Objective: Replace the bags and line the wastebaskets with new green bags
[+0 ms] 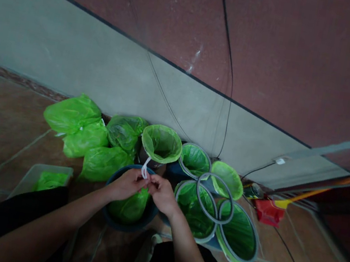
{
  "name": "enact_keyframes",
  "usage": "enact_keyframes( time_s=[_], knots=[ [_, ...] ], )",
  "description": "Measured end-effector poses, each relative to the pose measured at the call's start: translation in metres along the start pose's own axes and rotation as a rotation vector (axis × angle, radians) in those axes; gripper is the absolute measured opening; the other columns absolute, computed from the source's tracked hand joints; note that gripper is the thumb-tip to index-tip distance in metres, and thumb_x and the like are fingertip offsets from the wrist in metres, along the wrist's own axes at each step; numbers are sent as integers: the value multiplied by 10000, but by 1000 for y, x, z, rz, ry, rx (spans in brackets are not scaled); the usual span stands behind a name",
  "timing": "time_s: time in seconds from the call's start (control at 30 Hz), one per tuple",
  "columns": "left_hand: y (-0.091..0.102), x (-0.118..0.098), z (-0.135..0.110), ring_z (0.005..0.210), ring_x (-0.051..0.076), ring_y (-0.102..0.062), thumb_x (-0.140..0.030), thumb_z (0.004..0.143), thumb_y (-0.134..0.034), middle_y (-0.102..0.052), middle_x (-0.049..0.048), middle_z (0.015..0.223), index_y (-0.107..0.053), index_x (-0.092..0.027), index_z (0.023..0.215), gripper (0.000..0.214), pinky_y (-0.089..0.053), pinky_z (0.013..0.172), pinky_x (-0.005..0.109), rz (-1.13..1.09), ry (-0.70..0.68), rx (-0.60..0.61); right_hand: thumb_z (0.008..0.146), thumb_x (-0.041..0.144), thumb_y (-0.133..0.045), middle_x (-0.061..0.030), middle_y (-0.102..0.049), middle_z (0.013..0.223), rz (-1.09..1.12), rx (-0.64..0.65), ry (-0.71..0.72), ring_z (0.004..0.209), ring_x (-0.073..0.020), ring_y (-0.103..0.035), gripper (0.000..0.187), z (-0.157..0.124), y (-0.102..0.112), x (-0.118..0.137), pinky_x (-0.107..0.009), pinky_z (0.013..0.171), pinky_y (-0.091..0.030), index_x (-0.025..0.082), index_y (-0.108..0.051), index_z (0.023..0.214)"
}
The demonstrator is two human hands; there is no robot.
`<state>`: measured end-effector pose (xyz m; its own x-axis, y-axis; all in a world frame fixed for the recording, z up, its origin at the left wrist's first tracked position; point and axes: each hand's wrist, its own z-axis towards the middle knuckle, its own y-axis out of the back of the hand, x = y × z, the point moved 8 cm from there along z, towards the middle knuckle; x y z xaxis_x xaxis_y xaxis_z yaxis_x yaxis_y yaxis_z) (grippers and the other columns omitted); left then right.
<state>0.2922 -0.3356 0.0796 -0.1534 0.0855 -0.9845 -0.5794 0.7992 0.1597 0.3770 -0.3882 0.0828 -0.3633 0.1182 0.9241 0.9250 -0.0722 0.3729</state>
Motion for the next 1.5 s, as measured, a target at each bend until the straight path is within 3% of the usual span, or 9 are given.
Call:
enact_keyframes(
  time_s=[0.1, 0.17, 0.53, 0.7, 0.9, 1.03, 1.2, 1.37, 1.5],
  knots=[
    [3, 4, 1, 531, 117, -537, -353, 817, -546, -548, -36, 613, -566, -183, 770, 177, -444, 545, 246, -69, 33, -43, 834, 157, -513, -6, -649, 757, -288, -87, 59, 723, -142, -579, 173, -3, 11, 9, -257, 718, -418, 190, -664, 757],
    [5, 7, 2, 526, 121, -556, -373, 790, -576, -565, -34, 612, -559, -184, 758, 192, -459, 546, 256, -140, 67, -63, 847, 182, -533, -10, -659, 761, -351, -128, 72, 724, -143, -585, 176, -4, 16, 14, -251, 712, -411, 197, -686, 761],
    [13, 27, -7, 601, 148, -625, -295, 577, -758, -679, 13, 614, -605, -156, 726, 255, -475, 619, 278, -473, 392, -196, 813, 308, -624, -14, -693, 717, -192, -196, 4, 618, -131, -570, 169, -6, 20, 18, -236, 597, -398, 185, -728, 762],
    [25, 22, -4, 583, 117, -547, -227, 512, -761, -635, -13, 564, -639, -148, 625, 184, -413, 614, 257, -379, 270, -281, 806, 294, -620, -8, -694, 702, -111, -80, -21, 623, -129, -578, 170, -5, 12, 11, -232, 609, -403, 173, -733, 765],
    [26, 14, 2, 585, 107, -504, -212, 573, -690, -595, -36, 585, -628, -156, 644, 110, -388, 597, 246, -197, 127, -231, 821, 259, -593, -6, -700, 723, -191, 21, -50, 639, -130, -581, 173, -5, 5, -1, -237, 628, -398, 175, -744, 814],
    [22, 2, 2, 635, 126, -534, -165, 659, -593, -609, -18, 650, -635, -162, 721, 75, -409, 625, 251, 33, -6, -199, 839, 232, -564, -19, -716, 782, -259, 1, -54, 684, -143, -604, 184, -4, 7, 0, -245, 662, -421, 178, -738, 866],
    [11, -17, -6, 805, 163, -606, -114, 777, -490, -658, 37, 858, -682, -186, 906, 242, -449, 732, 269, 311, -207, -152, 867, 174, -503, -41, -722, 868, -302, -93, -49, 781, -166, -631, 228, -2, 15, 2, -272, 745, -460, 185, -717, 943],
    [-1, -23, -11, 805, 166, -606, -54, 782, -486, -640, 41, 890, -675, -218, 1020, 346, -458, 746, 274, 522, -292, -54, 854, 157, -465, -1, -677, 756, -73, -56, -108, 599, -118, -581, 225, 1, 5, -9, -234, 616, -474, 191, -670, 940],
    [-2, -24, -13, 852, 173, -620, -106, 830, -511, -648, 51, 955, -659, -220, 1030, 274, -481, 780, 275, 565, -299, -66, 836, 202, -446, -3, -678, 756, 221, -9, -194, 505, -88, -535, 180, 1, -9, -15, -189, 449, -384, 188, -621, 877]
  ],
)
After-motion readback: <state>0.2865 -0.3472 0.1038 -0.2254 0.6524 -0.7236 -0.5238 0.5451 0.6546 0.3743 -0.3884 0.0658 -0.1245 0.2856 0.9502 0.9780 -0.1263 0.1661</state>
